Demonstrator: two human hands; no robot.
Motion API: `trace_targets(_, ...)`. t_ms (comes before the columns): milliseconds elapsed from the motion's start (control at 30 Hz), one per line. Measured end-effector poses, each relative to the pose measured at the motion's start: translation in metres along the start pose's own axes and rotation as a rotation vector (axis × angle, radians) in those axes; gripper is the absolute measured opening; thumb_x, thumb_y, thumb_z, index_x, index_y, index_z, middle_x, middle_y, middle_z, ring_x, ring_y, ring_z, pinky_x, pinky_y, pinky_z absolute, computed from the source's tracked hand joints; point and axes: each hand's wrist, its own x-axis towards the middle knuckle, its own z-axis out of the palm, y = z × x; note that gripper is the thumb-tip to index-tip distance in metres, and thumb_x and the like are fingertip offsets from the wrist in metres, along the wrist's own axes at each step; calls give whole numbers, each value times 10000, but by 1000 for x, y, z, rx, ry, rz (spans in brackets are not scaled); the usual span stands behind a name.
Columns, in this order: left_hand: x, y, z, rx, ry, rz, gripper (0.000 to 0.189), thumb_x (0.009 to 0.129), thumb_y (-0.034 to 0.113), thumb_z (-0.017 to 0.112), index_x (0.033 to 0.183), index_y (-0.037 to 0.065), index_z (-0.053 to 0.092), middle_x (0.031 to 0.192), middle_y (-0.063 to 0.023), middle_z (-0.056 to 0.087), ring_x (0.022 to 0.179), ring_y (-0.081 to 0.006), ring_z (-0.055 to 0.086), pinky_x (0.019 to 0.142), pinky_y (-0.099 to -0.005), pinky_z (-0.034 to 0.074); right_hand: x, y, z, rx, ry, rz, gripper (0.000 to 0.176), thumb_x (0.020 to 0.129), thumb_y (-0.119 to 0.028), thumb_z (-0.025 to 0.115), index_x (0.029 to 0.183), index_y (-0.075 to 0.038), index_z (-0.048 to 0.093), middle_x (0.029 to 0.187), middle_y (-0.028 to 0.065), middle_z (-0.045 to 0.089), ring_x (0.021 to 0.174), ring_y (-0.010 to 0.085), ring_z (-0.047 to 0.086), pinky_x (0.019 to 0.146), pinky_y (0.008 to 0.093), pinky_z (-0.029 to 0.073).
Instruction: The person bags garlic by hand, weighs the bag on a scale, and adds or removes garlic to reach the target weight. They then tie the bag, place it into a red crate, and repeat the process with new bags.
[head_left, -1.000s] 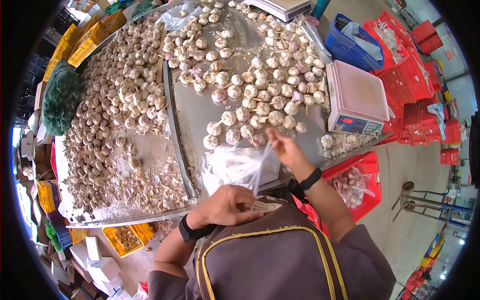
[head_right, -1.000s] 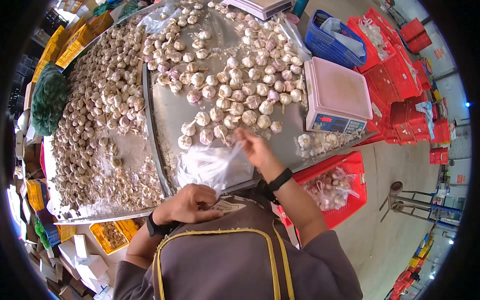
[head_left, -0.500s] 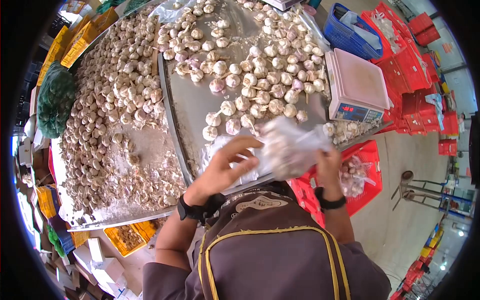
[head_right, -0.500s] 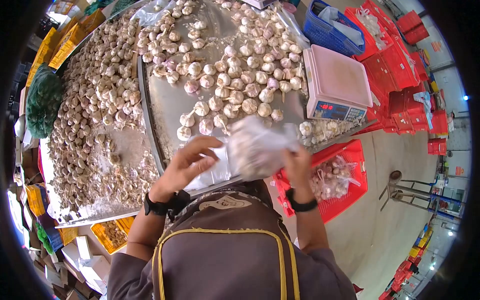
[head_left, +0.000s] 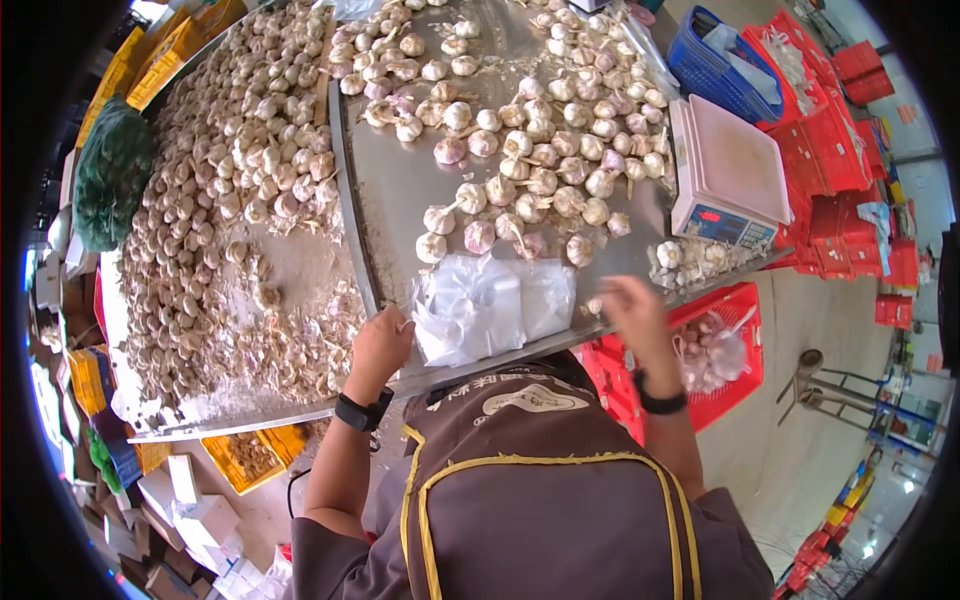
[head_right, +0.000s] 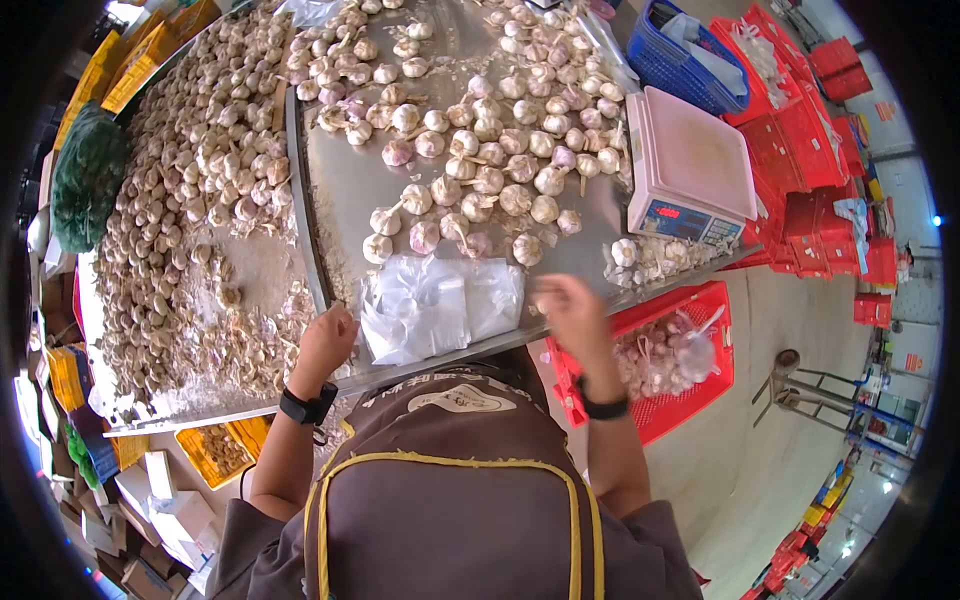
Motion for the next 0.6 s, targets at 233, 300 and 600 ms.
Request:
trace_targets(233, -29, 4, -9, -93, 62, -113, 194, 819, 250, 641, 853, 67, 584, 769, -141, 648, 750, -346, 636, 646, -441, 490, 74, -37, 186, -474, -380, -407, 295, 813, -293, 675, 975, -76, 557, 965, 100, 644, 864, 293, 645, 713, 400, 511)
trace_targets(300, -40, 7, -11, -114, 83, -142, 189, 824, 246, 639, 861, 66, 595, 760, -131, 647, 729, -328, 640, 637, -425, 490, 85, -19, 204, -670, -361, -367, 284, 822, -295, 662, 969, -79, 551, 968, 90, 645, 848, 298, 645, 690, 417, 506)
trace_targets(600, -60, 43, -33, -234, 100, -53, 308, 783, 214, 694, 1017, 41, 595, 975, -166, 626, 899, -346, 614, 765, -411, 495, 51, -30, 160, -320, -310, -637, 89, 804, -184, 656, 831, -100, 647, 773, 75, 611, 708, 263, 626, 589, 374, 490)
